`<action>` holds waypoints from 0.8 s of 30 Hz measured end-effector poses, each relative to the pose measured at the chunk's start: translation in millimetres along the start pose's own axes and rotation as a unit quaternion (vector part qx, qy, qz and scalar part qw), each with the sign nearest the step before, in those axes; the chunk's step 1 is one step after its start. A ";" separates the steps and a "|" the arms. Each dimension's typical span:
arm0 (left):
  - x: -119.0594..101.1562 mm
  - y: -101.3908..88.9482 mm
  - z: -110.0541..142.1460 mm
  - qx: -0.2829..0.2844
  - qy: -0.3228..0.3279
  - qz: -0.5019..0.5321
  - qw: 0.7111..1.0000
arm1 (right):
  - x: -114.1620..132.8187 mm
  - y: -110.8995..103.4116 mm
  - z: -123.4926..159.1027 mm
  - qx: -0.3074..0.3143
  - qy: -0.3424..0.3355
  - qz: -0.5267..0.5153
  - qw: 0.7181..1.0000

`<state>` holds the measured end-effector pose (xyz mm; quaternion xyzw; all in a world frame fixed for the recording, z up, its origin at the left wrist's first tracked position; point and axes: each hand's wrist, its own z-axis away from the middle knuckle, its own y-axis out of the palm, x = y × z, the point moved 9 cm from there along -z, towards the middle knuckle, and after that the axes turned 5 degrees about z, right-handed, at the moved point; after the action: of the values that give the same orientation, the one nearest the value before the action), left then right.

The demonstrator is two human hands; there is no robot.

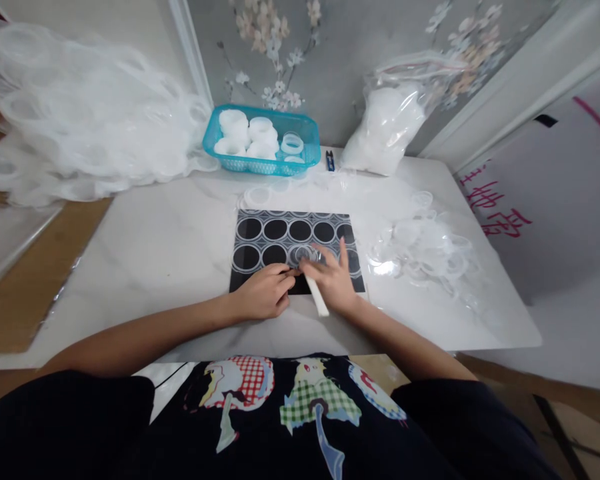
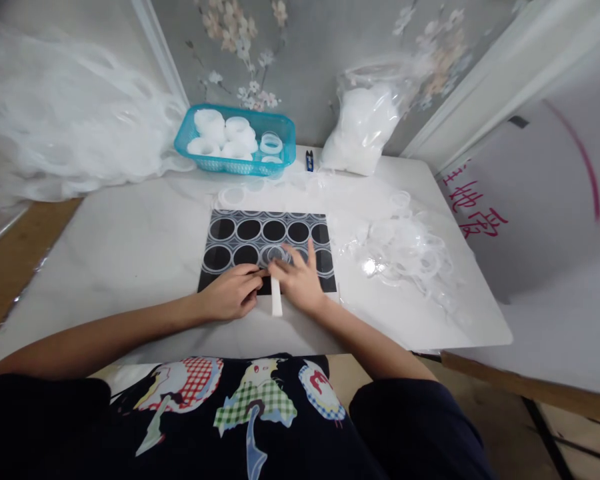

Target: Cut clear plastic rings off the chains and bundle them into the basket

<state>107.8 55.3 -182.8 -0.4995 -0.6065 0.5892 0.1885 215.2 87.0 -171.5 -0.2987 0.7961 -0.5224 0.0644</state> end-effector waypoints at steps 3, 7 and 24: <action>-0.5 -3.8 0.3 -0.001 0.011 0.009 1.000 | -70.0 -39.9 -18.3 -0.142 0.184 0.013 0.973; -13.8 -8.6 -1.4 0.010 0.063 -0.016 0.998 | -88.3 -49.0 -9.3 -0.148 0.206 -0.045 0.966; -36.7 22.6 -40.6 0.020 0.133 -0.082 0.987 | -59.0 -3.2 44.3 0.013 0.212 -0.204 0.956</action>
<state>165.4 41.9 -180.4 -0.5183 -0.6027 0.5121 0.3255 282.7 83.0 -200.9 -0.3362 0.7064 -0.5864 -0.2102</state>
